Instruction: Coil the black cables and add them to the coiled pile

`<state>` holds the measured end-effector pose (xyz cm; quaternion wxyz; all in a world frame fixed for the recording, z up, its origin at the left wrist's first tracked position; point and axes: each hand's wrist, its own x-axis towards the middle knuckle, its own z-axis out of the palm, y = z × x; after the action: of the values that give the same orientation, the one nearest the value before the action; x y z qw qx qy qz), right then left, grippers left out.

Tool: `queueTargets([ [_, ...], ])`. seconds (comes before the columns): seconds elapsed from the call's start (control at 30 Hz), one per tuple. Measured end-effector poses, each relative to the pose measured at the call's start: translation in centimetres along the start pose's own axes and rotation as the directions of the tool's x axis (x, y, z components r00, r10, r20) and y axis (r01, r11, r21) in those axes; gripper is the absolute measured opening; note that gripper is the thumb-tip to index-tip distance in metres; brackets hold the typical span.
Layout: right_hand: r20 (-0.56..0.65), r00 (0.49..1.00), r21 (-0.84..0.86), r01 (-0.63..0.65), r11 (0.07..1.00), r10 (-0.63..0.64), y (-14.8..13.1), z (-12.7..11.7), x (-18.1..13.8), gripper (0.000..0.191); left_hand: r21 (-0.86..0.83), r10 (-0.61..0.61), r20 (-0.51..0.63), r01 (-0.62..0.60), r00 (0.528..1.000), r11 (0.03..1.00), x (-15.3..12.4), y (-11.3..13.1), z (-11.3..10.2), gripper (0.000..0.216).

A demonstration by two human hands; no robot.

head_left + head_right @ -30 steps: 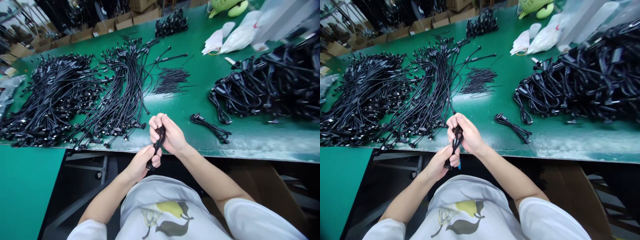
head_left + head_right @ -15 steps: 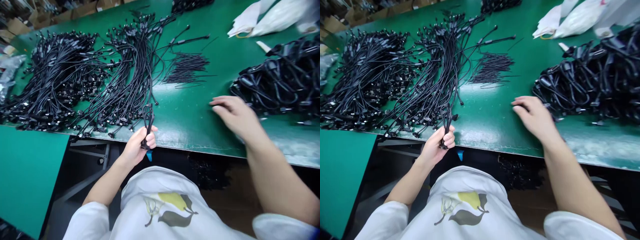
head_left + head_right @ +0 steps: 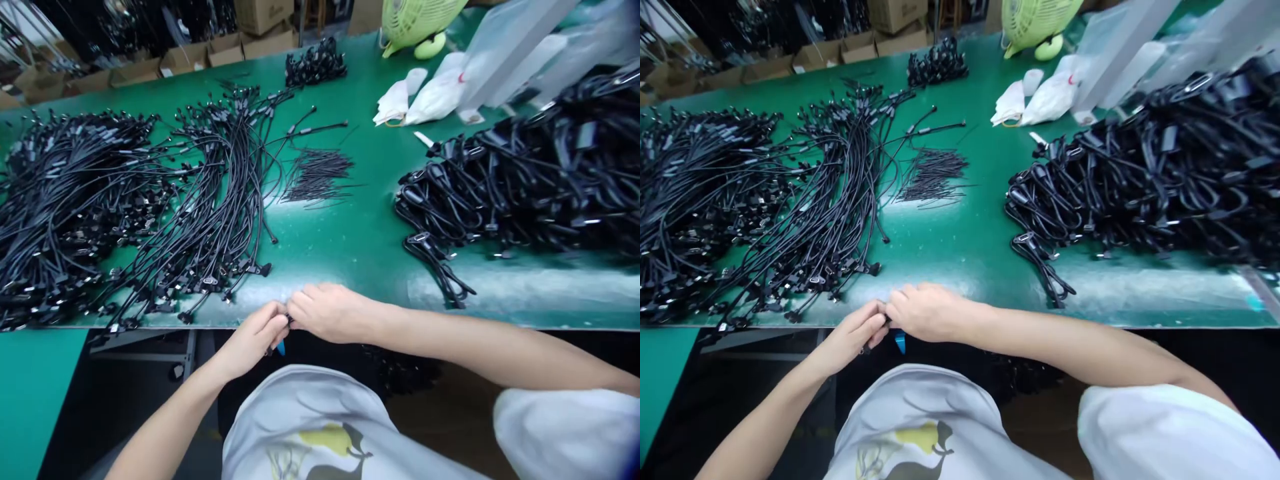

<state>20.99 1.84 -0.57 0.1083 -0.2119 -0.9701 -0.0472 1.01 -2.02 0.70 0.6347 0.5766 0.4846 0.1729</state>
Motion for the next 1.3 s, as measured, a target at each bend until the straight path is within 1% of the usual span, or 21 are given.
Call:
queueTargets([
  [0.03, -0.026, 1.000, -0.020, 0.010, 1.000, -0.010, 0.1, 0.1, -0.1, 0.024, 0.014, -0.006, 0.013, 0.006, 1.000, 1.000, 0.1, -0.1, -0.1, 0.028],
  [0.1, -0.071, 0.997, -0.053, 0.027, 0.998, -0.031, 0.4, 0.2, -0.3, 0.024, 0.158, 0.030, -0.026, -0.026, 0.999, 0.987, 0.5, -0.1, -0.2, 0.025],
  [0.2, -0.087, 0.996, -0.090, 0.008, 0.996, -0.016, 0.9, 0.2, -0.2, 0.026, 0.425, 0.177, -0.124, -0.109, 0.976, 0.899, 1.2, 0.4, 0.0, 0.022],
  [0.27, -0.066, 0.998, -0.085, -0.014, 0.996, 0.008, 1.1, 0.2, -0.1, 0.026, 0.465, 0.223, -0.136, -0.137, 0.965, 0.875, 1.6, 0.6, 0.2, 0.021],
  [0.37, 0.003, 1.000, 0.017, 0.007, 1.000, -0.007, 1.6, 0.0, 0.1, 0.026, 0.363, 0.176, -0.122, -0.121, 0.977, 0.924, 2.1, 0.2, 0.2, 0.025],
  [0.43, 0.035, 0.999, 0.193, 0.010, 0.981, -0.017, 2.9, -0.6, 0.1, 0.022, 0.216, 0.127, -0.108, -0.101, 0.986, 0.971, 2.3, -0.5, 0.1, 0.029],
  [0.47, 0.032, 0.999, 0.300, -0.036, 0.953, 0.028, 4.0, -0.9, 0.1, 0.020, 0.108, 0.103, -0.100, -0.092, 0.990, 0.990, 2.4, -0.9, 0.0, 0.031],
  [0.5, 0.015, 0.991, 0.390, -0.130, 0.912, 0.134, 5.4, -1.2, 0.0, 0.019, -0.017, 0.083, -0.103, -0.085, 0.991, 0.996, 2.5, -1.1, -0.1, 0.032],
  [0.53, -0.002, 0.958, 0.452, -0.255, 0.855, 0.287, 7.2, -1.5, -0.2, 0.016, -0.149, 0.064, -0.124, -0.082, 0.990, 0.985, 2.6, -1.3, -0.2, 0.032],
  [0.57, -0.020, 0.891, 0.486, -0.388, 0.783, 0.453, 9.2, -1.5, -0.5, 0.012, -0.274, 0.042, -0.161, -0.086, 0.986, 0.958, 2.7, -1.4, -0.3, 0.032],
  [0.6, -0.044, 0.798, 0.485, -0.509, 0.711, 0.601, 11.2, -1.4, -0.8, 0.006, -0.380, 0.016, -0.206, -0.095, 0.978, 0.920, 2.8, -1.4, -0.3, 0.031],
  [0.63, -0.059, 0.726, 0.476, -0.583, 0.659, 0.685, 13.1, -1.0, -1.1, 0.001, -0.463, -0.011, -0.249, -0.109, 0.968, 0.880, 2.8, -1.3, -0.4, 0.030],
  [0.67, -0.060, 0.675, 0.471, -0.630, 0.617, 0.736, 14.9, -0.5, -1.4, 0.007, -0.527, -0.035, -0.277, -0.122, 0.960, 0.841, 2.9, -1.2, -0.4, 0.030],
  [0.7, -0.040, 0.650, 0.474, -0.657, 0.587, 0.759, 16.4, 0.3, -1.6, 0.013, -0.579, -0.050, -0.288, -0.132, 0.956, 0.805, 2.8, -1.0, -0.4, 0.031],
  [0.8, 0.060, 0.636, 0.505, -0.684, 0.526, 0.770, 18.5, 2.5, -2.0, 0.023, -0.661, -0.050, -0.287, -0.160, 0.957, 0.733, 2.6, -0.8, -0.3, 0.033],
  [0.9, 0.084, 0.664, 0.522, -0.665, 0.535, 0.743, 18.2, 3.4, -2.1, 0.029, -0.668, -0.041, -0.305, -0.182, 0.952, 0.722, 2.2, -0.8, -0.3, 0.033],
  [0.97, 0.044, 0.668, 0.528, -0.647, 0.550, 0.743, 17.8, 3.1, -2.1, 0.025, -0.664, -0.048, -0.317, -0.185, 0.947, 0.725, 2.0, -0.9, -0.2, 0.033],
  [1.07, 0.006, 0.632, 0.525, -0.662, 0.535, 0.775, 18.2, 2.4, -1.8, 0.021, -0.661, -0.040, -0.310, -0.185, 0.950, 0.728, 1.8, -1.1, 0.0, 0.033],
  [1.13, 0.047, 0.623, 0.518, -0.684, 0.514, 0.781, 18.7, 2.1, -1.6, 0.024, -0.658, -0.020, -0.300, -0.192, 0.954, 0.728, 1.5, -1.2, 0.2, 0.032],
  [1.2, 0.106, 0.637, 0.512, -0.693, 0.507, 0.764, 18.8, 1.7, -1.4, 0.026, -0.637, 0.005, -0.296, -0.202, 0.955, 0.744, 1.2, -1.3, 0.3, 0.032],
  [1.3, 0.141, 0.667, 0.512, -0.682, 0.522, 0.732, 16.7, 0.7, -1.4, 0.020, -0.581, 0.026, -0.301, -0.205, 0.953, 0.788, 0.5, -1.6, 0.3, 0.038],
])
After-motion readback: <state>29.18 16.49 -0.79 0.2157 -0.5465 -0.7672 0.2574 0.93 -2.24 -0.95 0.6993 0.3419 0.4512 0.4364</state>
